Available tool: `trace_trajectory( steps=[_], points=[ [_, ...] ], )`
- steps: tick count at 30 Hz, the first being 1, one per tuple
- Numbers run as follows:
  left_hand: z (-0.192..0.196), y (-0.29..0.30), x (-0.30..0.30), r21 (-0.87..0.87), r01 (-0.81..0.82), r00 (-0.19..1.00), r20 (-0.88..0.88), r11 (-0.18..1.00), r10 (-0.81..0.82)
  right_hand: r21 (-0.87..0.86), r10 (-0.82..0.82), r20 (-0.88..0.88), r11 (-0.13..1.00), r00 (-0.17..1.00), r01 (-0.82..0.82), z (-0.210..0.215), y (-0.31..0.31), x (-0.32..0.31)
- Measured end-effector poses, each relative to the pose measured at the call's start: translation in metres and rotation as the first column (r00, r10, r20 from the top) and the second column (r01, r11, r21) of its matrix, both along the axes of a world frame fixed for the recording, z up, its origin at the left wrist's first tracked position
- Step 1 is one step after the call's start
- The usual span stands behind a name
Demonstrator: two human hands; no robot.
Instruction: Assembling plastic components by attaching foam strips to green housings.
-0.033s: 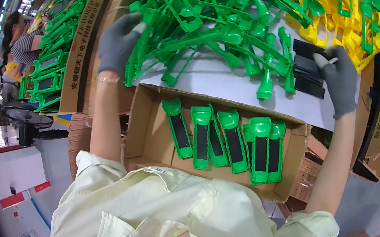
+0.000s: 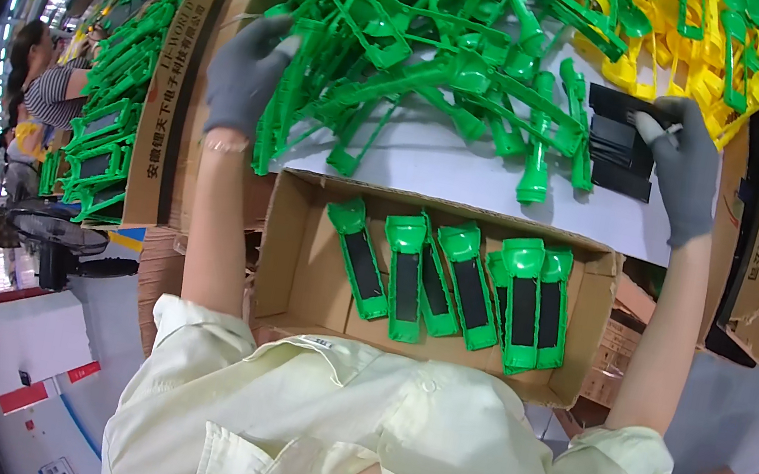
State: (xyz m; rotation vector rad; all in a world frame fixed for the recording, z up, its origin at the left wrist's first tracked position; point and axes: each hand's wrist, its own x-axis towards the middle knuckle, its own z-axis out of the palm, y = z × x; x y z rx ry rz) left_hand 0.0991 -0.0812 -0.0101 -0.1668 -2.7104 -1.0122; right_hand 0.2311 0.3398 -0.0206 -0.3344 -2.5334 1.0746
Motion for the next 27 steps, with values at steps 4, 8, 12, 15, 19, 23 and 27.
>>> trace_trajectory(
  steps=[4, 8, 12, 15, 19, 23, 27],
  points=[
    [0.012, 0.02, -0.052, -0.344, -0.041, 0.955, -0.29, 0.938, -0.064, -0.171, -0.046, 0.031, 0.984, 0.998, 0.05, 0.009, -0.023, 0.021],
    [0.018, 0.052, -0.096, -0.578, 0.138, 0.988, 0.02, 0.804, -0.155, -0.343, -0.052, -0.126, 0.939, 0.991, 0.005, 0.006, -0.045, 0.047],
    [0.023, 0.062, -0.111, -0.61, 0.241, 0.97, 0.115, 0.755, -0.216, -0.495, -0.13, -0.048, 0.864, 0.99, 0.089, 0.016, -0.06, 0.071],
    [0.009, 0.01, -0.13, -0.292, 0.402, 0.913, 0.055, 0.868, -0.405, -0.61, -0.156, 0.04, 0.779, 0.987, 0.148, 0.028, -0.082, 0.079],
    [0.056, -0.003, -0.044, 0.141, 0.352, 0.9, 0.22, 0.925, -0.376, -0.66, -0.147, 0.091, 0.731, 0.985, 0.17, 0.025, -0.092, 0.094],
    [0.054, -0.001, 0.041, 0.498, 0.257, 0.922, 0.131, 0.828, -0.364, -0.689, -0.099, 0.1, 0.711, 0.99, 0.14, 0.025, -0.11, 0.107],
    [0.014, 0.036, 0.115, 0.785, 0.087, 0.719, 0.376, 0.613, -0.584, -0.761, 0.063, 0.117, 0.647, 0.991, 0.049, 0.034, -0.131, 0.115]
  ],
)
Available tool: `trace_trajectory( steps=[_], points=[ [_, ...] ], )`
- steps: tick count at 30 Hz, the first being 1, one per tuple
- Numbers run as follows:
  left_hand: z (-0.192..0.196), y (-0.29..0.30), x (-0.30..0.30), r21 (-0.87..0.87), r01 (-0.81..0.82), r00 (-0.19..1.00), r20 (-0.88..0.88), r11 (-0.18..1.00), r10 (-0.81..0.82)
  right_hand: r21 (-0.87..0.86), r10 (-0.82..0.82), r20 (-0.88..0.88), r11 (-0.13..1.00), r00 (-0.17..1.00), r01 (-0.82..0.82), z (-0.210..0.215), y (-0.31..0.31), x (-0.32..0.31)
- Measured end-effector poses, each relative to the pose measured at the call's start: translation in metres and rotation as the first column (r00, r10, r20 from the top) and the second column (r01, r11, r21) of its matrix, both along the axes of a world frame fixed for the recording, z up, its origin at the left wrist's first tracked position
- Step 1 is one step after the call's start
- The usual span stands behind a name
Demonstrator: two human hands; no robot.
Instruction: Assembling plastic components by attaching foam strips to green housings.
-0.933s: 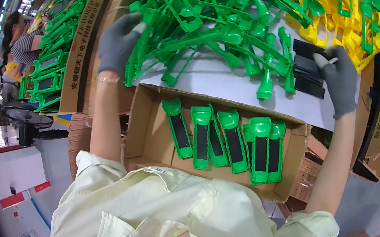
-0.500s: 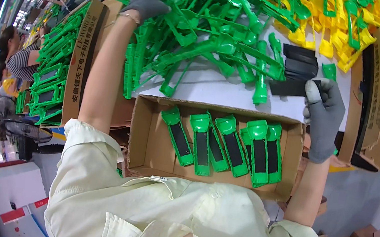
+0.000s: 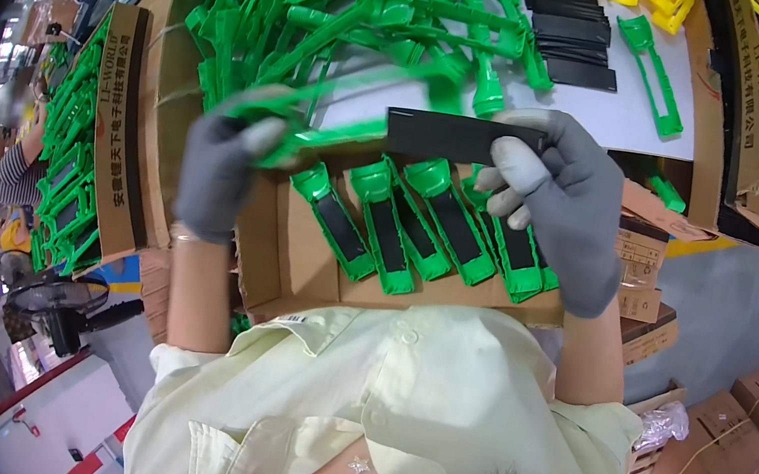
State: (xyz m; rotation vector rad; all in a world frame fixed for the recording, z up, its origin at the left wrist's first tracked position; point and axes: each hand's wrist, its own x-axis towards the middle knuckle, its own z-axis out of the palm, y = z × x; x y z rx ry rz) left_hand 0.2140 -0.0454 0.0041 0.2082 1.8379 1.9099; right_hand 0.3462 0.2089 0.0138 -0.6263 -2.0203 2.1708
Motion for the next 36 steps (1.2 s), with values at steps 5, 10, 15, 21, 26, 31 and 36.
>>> trace_trajectory(
  steps=[5, 10, 15, 21, 26, 31, 36],
  points=[
    [-0.032, 0.028, 0.034, 0.234, 0.124, 0.924, 0.327, 0.964, -0.198, 0.081, 0.168, 0.057, 0.982, 0.984, -0.173, 0.0, -0.014, -0.002],
    [-0.038, 0.033, 0.035, 0.304, 0.152, 0.91, 0.327, 0.94, -0.253, 0.191, 0.127, 0.086, 0.971, 0.988, -0.142, -0.011, -0.013, 0.003],
    [-0.038, 0.038, 0.04, 0.306, 0.138, 0.904, 0.348, 0.942, -0.246, 0.311, 0.098, 0.043, 0.944, 0.994, -0.106, -0.018, -0.013, 0.009],
    [-0.032, 0.047, 0.047, 0.243, 0.137, 0.909, 0.354, 0.96, -0.22, 0.239, 0.11, 0.236, 0.956, 0.965, -0.167, -0.006, -0.01, 0.005],
    [-0.026, 0.059, 0.052, 0.128, 0.13, 0.913, 0.371, 0.983, -0.169, 0.566, 0.099, 0.167, 0.805, 0.981, -0.178, -0.026, -0.01, 0.01],
    [-0.027, 0.055, 0.056, 0.07, 0.203, 0.93, 0.298, 0.977, -0.214, 0.828, -0.036, -0.061, 0.556, 0.997, 0.071, -0.028, 0.0, 0.018],
    [-0.043, 0.056, 0.062, 0.049, 0.389, 0.872, 0.301, 0.92, -0.385, 0.441, 0.189, 0.37, 0.826, 0.909, -0.351, -0.034, 0.008, 0.053]
  ],
)
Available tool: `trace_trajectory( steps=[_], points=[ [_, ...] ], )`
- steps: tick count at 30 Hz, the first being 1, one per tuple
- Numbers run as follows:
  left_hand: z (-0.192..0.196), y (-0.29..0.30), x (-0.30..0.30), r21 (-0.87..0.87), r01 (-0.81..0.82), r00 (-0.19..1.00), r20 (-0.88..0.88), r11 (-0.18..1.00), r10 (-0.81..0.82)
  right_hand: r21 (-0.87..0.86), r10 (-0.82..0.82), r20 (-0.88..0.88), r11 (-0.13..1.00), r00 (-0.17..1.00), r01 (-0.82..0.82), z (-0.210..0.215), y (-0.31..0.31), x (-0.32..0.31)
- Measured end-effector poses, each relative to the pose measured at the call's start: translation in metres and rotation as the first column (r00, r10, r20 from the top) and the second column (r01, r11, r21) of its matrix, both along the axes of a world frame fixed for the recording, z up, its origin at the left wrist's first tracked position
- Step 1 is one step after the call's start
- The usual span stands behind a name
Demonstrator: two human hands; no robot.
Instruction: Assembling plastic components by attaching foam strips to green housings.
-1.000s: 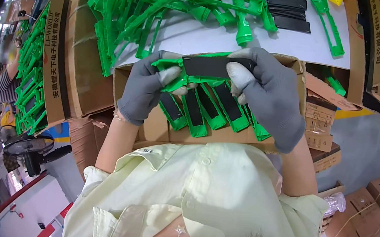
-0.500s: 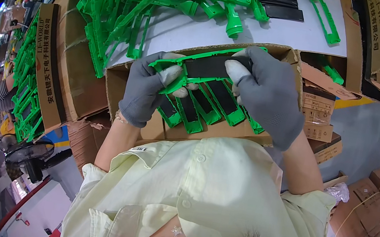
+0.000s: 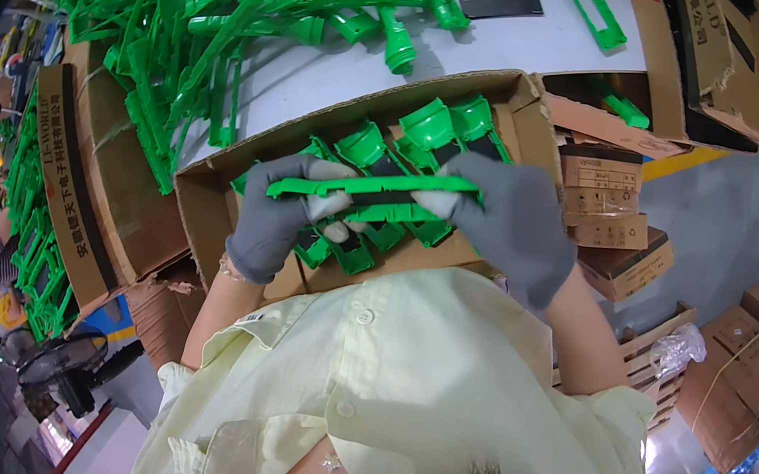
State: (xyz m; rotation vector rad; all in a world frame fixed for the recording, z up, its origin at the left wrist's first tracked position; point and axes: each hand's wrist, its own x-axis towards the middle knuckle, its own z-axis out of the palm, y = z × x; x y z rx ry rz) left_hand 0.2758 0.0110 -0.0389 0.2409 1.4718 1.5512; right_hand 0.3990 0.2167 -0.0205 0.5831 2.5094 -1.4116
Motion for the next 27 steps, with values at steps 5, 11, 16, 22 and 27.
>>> trace_trajectory(
  steps=[5, 11, 16, 22, 27],
  points=[
    [0.0, 0.019, 0.003, -0.071, 0.104, 0.993, 0.061, 0.992, -0.1, 0.116, -0.099, 0.054, 0.989, 0.994, 0.093, -0.003, -0.005, 0.028],
    [0.008, 0.052, -0.025, -0.169, 0.407, 0.913, 0.053, 0.898, -0.404, 0.281, -0.013, -0.362, 0.952, 0.932, 0.123, 0.011, 0.067, 0.0],
    [-0.017, 0.084, -0.011, -0.597, 0.116, 0.273, -0.749, 0.794, -0.604, 0.643, 0.257, -0.274, 0.765, 0.927, -0.022, -0.017, 0.118, -0.082],
    [-0.006, 0.073, 0.002, -0.545, -0.094, 0.126, -0.837, 0.833, -0.533, 0.844, 0.39, -0.045, 0.507, 0.92, -0.173, -0.048, 0.131, -0.119],
    [0.003, 0.045, -0.008, -0.399, -0.101, 0.241, -0.898, 0.911, -0.367, 0.663, 0.258, -0.074, 0.734, 0.963, -0.146, -0.044, 0.132, -0.108]
  ],
)
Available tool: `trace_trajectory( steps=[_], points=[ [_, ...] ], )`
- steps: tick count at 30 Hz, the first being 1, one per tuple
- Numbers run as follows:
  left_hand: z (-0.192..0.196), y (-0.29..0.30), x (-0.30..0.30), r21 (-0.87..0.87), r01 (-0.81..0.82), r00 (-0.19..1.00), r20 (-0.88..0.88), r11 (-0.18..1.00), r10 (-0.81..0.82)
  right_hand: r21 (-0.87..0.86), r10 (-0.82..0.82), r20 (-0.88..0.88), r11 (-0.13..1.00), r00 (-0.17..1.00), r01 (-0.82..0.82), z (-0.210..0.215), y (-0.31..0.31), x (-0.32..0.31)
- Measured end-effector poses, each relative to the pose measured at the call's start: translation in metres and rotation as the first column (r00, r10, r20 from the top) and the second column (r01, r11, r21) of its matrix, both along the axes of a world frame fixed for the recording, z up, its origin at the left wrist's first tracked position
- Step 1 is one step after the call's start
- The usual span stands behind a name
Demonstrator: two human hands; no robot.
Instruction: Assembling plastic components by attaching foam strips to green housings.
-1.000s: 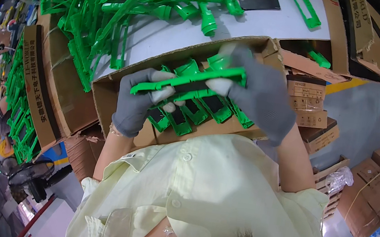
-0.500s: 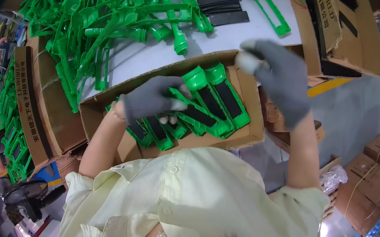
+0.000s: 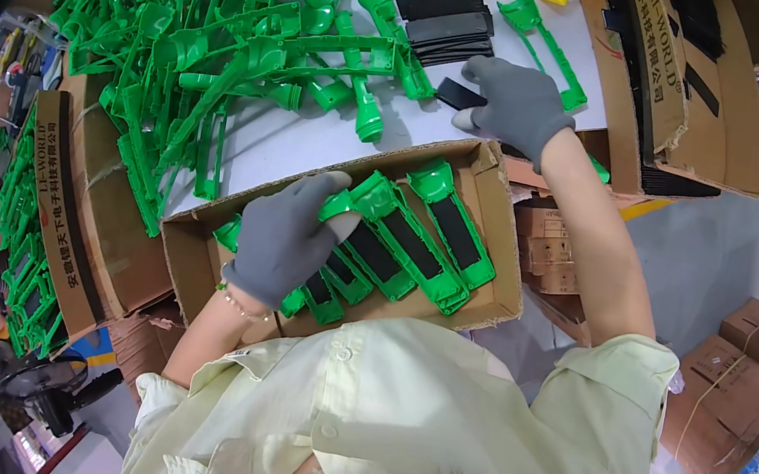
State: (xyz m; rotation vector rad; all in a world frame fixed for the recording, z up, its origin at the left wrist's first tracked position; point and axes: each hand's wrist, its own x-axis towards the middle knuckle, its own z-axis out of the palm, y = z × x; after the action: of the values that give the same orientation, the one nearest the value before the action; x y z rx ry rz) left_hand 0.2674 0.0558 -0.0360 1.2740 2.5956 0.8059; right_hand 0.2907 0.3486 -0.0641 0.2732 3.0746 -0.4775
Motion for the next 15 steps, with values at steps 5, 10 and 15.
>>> trace_trajectory(
  steps=[5, 10, 15],
  points=[
    [0.007, -0.018, 0.001, 0.122, -0.112, 0.992, 0.064, 0.986, 0.105, -0.107, -0.012, 0.046, 0.994, 0.999, 0.017, -0.003, -0.004, -0.005],
    [0.024, -0.038, -0.018, 0.31, -0.167, 0.986, 0.042, 0.936, 0.161, -0.115, -0.069, -0.088, 0.992, 0.994, 0.058, 0.005, -0.011, 0.003],
    [0.034, -0.094, -0.073, 0.382, -0.495, 0.856, 0.061, 0.78, 0.513, -0.353, -0.25, -0.108, 0.914, 0.962, 0.198, 0.016, -0.001, 0.009]
  ],
)
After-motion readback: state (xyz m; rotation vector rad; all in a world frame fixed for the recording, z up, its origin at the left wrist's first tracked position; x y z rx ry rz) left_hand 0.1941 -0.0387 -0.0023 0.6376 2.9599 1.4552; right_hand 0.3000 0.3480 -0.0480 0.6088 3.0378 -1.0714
